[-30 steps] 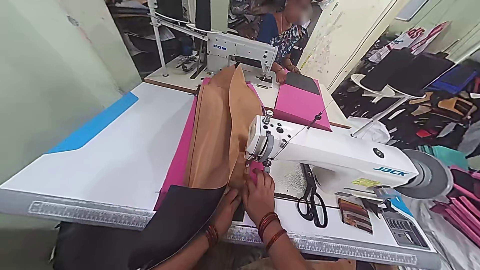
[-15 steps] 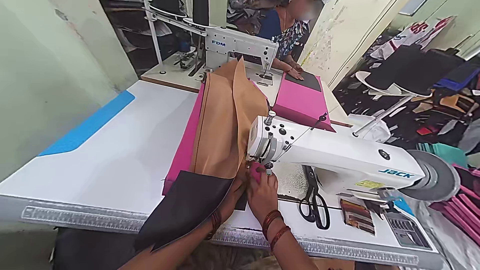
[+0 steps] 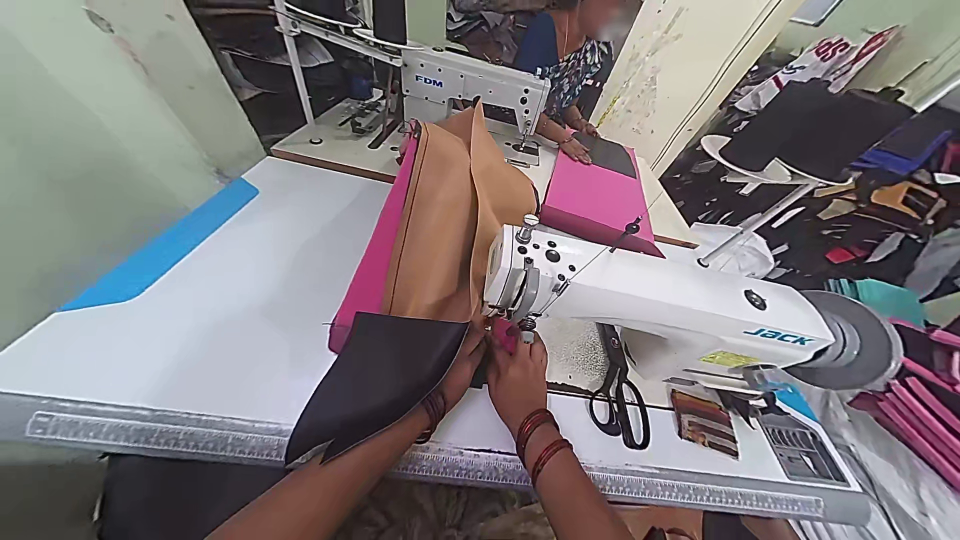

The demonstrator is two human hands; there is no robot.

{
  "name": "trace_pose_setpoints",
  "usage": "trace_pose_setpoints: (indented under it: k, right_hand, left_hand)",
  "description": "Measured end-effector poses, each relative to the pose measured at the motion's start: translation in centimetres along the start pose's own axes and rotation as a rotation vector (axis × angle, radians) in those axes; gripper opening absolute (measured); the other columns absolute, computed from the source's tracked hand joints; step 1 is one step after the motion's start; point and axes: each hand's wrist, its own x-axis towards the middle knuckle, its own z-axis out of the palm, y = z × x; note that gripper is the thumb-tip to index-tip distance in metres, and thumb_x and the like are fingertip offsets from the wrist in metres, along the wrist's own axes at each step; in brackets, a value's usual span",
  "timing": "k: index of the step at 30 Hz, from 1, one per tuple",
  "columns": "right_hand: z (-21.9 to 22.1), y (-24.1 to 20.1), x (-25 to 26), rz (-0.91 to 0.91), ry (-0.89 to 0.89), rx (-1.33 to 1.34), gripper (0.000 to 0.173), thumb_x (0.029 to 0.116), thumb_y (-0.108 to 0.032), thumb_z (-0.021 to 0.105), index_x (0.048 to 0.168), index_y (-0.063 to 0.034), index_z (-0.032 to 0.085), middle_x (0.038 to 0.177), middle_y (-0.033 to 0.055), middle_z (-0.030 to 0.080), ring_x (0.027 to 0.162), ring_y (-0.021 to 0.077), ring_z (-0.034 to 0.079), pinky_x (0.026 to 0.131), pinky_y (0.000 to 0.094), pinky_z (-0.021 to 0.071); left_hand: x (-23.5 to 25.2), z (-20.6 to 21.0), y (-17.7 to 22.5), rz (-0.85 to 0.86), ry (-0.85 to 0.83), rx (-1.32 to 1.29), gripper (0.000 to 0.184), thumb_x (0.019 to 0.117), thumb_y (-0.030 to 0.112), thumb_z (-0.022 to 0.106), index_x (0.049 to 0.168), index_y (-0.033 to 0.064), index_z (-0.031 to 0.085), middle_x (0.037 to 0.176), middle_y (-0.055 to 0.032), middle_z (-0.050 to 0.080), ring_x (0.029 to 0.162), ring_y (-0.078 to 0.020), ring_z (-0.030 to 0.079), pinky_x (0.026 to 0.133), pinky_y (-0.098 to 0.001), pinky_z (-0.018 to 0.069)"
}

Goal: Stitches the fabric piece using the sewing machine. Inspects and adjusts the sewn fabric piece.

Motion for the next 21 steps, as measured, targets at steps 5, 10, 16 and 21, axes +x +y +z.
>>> trace_pose_setpoints:
  k: [5,10,16,21]
  right_hand:
    - [-1.3,0.9,-0.4,0.071,0.066,0.161,0.022,0.084,-0.009,0.067,0.101,-0.0055,0.081,0.115,0.0227,0.071,0.115,0.048,0.063,0.095,0.0619,0.0501]
    - [-1.2,1.1,-1.9,-0.067,0.12,0.168,0.029,0.0812,-0.006,0.058,0.098,-0.0078,0.081,0.11,0.0114,0.076,0.111,0.0408,0.067,0.094,0.059,0.0508]
    - [-1.2,0.3,-2.0,-0.269,-0.027,-0.01,0.029,0.0788,-0.006,0.066,0.104,-0.0085,0.081,0.117,0.003,0.077,0.117,0.031,0.068,0.1,0.0591,0.0485]
    - [-1.0,0.1,-1.8,-0.259,-0.048,-0.043,0.032,0.0782,-0.008,0.068,0.108,-0.0061,0.08,0.122,0.0046,0.075,0.12,0.0315,0.067,0.101,0.0607,0.0476]
  left_hand:
    - [-1.3,-2.9,4.7,-0.311,-0.503,0.381,0.053,0.1024,-0.01,0.037,0.155,-0.005,0.035,0.161,-0.028,0.033,0.15,-0.0414,0.036,0.121,-0.0457,0.0322]
    - [-4.4,-3.6,7.8,-0.401,-0.75,0.579,0.047,0.1036,-0.007,0.039,0.151,-0.0075,0.041,0.16,-0.0229,0.037,0.141,-0.0435,0.046,0.108,-0.0492,0.0473]
    - [-4.9,-3.3,7.5,-0.357,-0.732,0.599,0.051,0.1025,-0.007,0.041,0.153,-0.0078,0.037,0.157,-0.0265,0.038,0.14,-0.0439,0.046,0.11,-0.0474,0.0453]
    - [-3.9,-3.5,7.7,-0.366,-0.784,0.596,0.049,0.1032,-0.007,0.04,0.152,-0.0088,0.038,0.158,-0.027,0.036,0.141,-0.043,0.045,0.114,-0.045,0.0423]
